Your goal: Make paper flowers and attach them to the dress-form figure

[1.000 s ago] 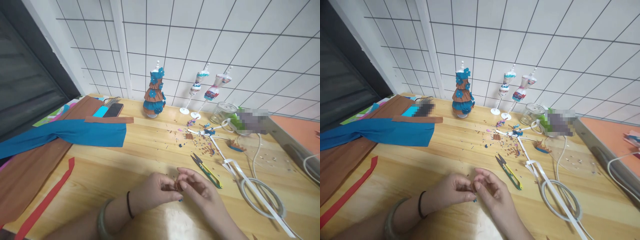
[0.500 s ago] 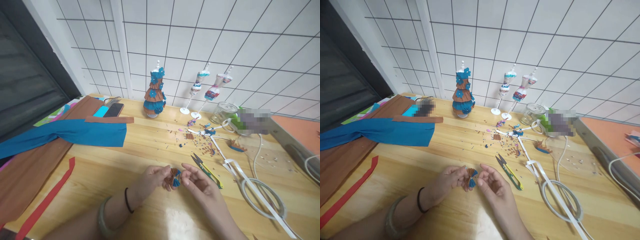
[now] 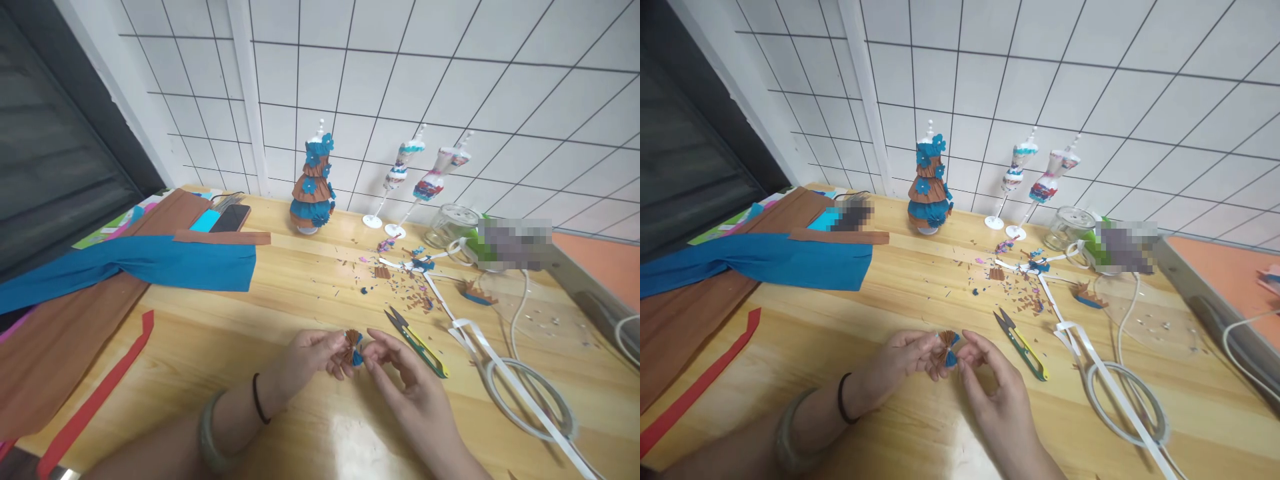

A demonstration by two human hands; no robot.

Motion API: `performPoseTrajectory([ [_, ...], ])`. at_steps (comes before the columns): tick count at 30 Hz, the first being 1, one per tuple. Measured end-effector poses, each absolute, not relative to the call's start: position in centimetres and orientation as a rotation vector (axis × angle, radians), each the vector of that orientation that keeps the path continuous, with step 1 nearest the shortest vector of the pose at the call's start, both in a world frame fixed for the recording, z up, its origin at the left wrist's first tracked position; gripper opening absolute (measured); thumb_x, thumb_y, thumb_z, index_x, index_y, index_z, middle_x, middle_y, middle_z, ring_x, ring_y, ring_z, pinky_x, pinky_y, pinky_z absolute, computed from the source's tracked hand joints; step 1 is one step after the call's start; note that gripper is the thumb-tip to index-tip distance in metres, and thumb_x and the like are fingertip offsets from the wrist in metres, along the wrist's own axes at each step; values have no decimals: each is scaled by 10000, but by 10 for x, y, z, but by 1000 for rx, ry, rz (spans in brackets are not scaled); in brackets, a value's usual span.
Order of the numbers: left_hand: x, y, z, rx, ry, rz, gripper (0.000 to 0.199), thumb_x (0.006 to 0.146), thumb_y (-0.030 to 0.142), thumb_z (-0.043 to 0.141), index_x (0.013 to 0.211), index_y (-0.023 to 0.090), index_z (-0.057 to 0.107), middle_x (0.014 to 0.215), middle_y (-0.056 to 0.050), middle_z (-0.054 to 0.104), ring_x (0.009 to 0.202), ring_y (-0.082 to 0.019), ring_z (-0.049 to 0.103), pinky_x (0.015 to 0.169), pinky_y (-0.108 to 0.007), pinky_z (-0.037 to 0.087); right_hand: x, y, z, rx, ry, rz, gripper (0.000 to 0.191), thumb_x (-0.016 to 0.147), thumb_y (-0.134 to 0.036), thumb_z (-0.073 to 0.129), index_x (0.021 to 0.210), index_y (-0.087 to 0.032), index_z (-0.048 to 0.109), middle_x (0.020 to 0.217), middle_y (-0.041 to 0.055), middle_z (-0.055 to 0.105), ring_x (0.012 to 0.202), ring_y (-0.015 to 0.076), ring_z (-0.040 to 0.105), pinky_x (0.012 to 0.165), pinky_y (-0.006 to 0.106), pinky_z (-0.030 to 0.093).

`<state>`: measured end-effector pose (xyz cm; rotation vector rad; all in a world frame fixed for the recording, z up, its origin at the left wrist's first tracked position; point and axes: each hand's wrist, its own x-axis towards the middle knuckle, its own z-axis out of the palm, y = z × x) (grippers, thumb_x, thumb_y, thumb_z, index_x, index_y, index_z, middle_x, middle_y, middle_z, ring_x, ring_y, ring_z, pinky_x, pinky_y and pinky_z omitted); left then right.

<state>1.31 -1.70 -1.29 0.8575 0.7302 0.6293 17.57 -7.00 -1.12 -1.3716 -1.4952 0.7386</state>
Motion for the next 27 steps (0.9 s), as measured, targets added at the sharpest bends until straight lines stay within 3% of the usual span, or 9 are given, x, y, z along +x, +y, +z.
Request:
performPoseTrajectory([
  [11, 10, -17, -11, 1043, 724, 566, 283, 656, 392, 680, 681, 112, 649, 637, -14, 609, 599, -99, 528, 640, -229, 416, 179, -69, -14, -1411, -1525, 626, 263, 804, -219, 537, 1066, -198, 544, 773, 35, 664, 720, 157, 637, 672, 268, 528],
  [27, 9, -15, -21, 993, 715, 638, 269, 699, 356, 663, 810, 112, 678, 681, -29, 627, 603, -94, 528, 637, -226, 417, 182, -72, -17, -1380, -1438, 743, 291, 816, -248, 558, 1105, -238, 522, 896, 47, 627, 820, 155, 605, 751, 287, 501],
])
